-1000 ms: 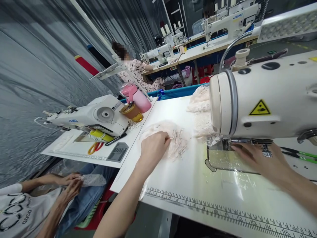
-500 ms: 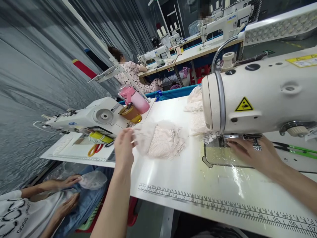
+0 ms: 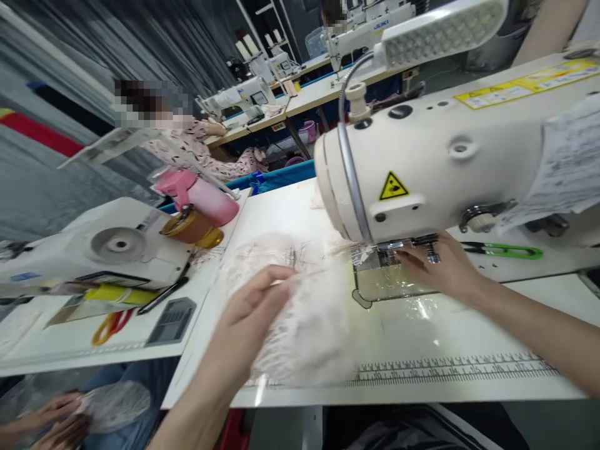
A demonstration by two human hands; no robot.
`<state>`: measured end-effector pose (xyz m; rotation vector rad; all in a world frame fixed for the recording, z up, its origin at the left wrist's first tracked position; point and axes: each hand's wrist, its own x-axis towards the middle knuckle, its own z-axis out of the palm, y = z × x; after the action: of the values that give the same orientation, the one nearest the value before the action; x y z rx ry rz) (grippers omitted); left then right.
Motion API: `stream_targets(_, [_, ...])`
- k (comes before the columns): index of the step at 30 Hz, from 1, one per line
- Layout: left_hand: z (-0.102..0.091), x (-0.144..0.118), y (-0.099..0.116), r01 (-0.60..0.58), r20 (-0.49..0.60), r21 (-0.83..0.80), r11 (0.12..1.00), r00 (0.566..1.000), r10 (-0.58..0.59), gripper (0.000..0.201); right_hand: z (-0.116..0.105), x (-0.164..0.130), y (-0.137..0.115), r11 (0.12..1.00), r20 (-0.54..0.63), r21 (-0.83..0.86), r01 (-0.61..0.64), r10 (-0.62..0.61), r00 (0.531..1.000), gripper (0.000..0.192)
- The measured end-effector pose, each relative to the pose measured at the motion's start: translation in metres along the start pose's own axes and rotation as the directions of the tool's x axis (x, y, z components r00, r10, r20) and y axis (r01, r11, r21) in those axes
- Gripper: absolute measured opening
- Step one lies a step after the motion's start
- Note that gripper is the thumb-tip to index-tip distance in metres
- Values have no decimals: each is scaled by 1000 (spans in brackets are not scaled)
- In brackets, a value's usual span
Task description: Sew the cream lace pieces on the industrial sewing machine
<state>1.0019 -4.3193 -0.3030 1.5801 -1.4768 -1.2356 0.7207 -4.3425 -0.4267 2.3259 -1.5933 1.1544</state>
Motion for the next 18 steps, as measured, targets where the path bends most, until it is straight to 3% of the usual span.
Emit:
stream_targets(3, [42,34,-9,-117,312,236,965,949,38,28,-3,3,0,996,40,-74,55,-52,998,26])
stream_targets(4, [53,44,-13,-223,340,362,905,936,95,27,-4,3,0,995,44,-82,53,-50,998,26])
stream_targets(6, [69,58,-22,-426,300,591,685,904,303,25,-5,4,2,995,10,-87,52,-51,999,28])
stream_targets(7, [75,60,-25,-504,287,665,551,854,434,24,-5,4,2,994,-19,-88,67,-68,997,30])
stream_targets(9, [85,55,-31,-638,354,701,317,698,623,23,-6,5,3,991,-79,-91,100,-107,991,30])
stream_targets(11, [94,45,-37,-755,486,637,155,549,680,25,-8,6,1,985,-127,-90,145,-156,980,27])
stream_targets(12, [98,40,-41,-780,529,619,95,503,684,27,-9,6,-1,980,-142,-94,173,-185,972,26])
stream_targets(14, [105,34,-48,-779,564,627,15,468,680,36,-11,6,-5,959,-144,-144,244,-264,954,26])
stream_targets(18, [110,41,-61,-753,575,656,-49,457,679,44,-12,4,-10,911,-45,-277,305,-330,943,26])
